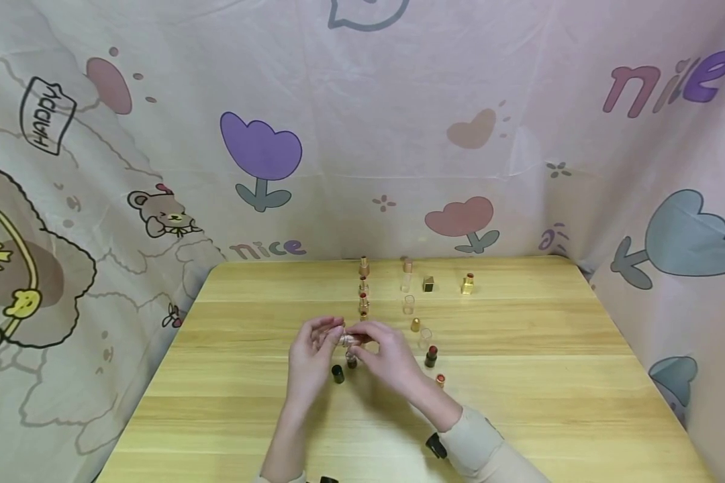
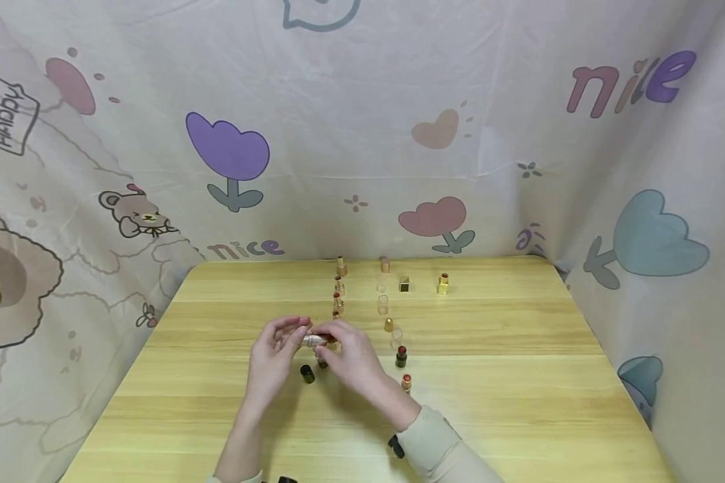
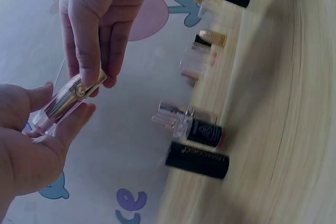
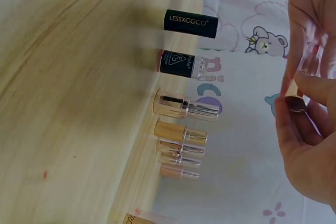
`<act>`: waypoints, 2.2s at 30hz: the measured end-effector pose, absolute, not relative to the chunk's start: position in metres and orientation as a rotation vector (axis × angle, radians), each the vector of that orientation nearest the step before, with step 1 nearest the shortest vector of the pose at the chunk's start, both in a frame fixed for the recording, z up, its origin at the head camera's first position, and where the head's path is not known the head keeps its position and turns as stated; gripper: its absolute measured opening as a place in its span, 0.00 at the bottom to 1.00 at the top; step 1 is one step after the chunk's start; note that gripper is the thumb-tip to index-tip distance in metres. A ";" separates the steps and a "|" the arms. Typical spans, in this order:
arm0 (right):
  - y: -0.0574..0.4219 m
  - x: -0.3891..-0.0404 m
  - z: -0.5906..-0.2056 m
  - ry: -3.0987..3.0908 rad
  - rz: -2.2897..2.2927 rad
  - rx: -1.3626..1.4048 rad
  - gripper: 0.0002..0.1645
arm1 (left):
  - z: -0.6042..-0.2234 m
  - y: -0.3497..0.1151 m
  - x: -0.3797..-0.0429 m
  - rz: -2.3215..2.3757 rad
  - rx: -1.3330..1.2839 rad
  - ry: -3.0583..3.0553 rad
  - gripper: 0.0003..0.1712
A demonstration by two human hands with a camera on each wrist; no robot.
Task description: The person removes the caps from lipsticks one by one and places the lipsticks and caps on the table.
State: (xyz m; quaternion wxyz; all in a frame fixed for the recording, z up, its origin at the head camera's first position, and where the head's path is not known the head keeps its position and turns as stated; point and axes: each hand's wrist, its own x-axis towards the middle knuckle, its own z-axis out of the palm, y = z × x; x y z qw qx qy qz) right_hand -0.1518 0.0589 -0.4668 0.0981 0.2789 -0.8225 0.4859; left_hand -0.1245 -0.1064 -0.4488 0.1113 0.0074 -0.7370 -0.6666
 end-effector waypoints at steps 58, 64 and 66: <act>0.163 -0.080 -0.469 -2.160 1.871 0.438 0.18 | -0.471 -0.154 -0.080 -1.780 -0.363 -2.583 0.16; 0.178 -0.070 -0.481 -2.362 1.805 0.419 0.17 | -0.481 -0.151 -0.076 -1.561 -0.429 -2.754 0.17; 0.183 -0.068 -0.485 -2.475 1.780 0.435 0.18 | -0.481 -0.149 -0.076 -1.484 -0.457 -2.791 0.17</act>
